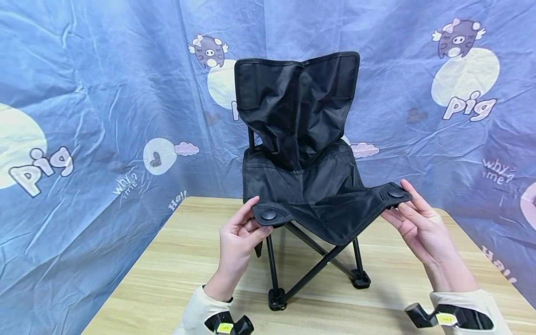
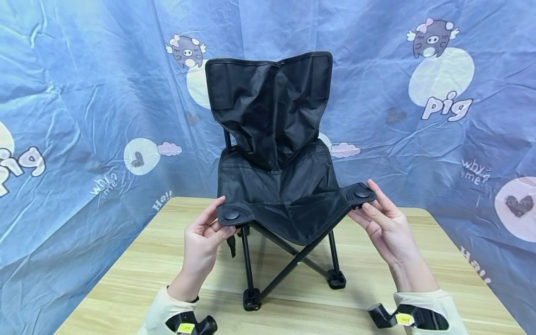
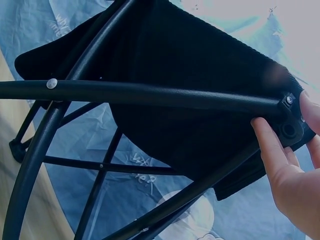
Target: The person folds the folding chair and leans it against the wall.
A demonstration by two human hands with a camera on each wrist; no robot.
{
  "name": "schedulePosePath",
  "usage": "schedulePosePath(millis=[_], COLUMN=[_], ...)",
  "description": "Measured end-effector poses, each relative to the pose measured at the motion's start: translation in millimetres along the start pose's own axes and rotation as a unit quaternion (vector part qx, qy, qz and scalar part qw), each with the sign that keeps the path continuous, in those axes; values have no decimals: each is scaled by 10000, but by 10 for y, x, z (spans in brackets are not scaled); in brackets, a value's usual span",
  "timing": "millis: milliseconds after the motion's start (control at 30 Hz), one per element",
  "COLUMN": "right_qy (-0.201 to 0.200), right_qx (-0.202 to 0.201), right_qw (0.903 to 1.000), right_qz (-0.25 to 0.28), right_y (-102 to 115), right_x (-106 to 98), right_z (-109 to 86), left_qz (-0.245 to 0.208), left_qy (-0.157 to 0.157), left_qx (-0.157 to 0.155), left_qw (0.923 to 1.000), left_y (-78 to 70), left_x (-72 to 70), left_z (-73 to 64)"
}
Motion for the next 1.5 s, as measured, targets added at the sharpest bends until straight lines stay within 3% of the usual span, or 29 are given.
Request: schedulePosePath(millis=[700,1500], right_qy=[-93,-263], right_qx=[-164,-405], right_qw=[9998,9978], right_qz=[90,-458], right_y=[-1,-10], right_x=[67,182], right_z=[33,59], left_qz=[-215,-366], left_qy=[115,86], left_qx=[13,-101], left_qw=[9997,9992], left_y=[39,31], left_x=[69,129], left_z=[77,134])
Point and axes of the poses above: each hand's wrist, its own z-axis towards the middle knuckle, its own x-axis out of the palm, y = z × x, the point moved 2 cm from there along z, towards the middle knuckle, and after that the axes turned 15 degrees about -z, right-handed, at the moved point
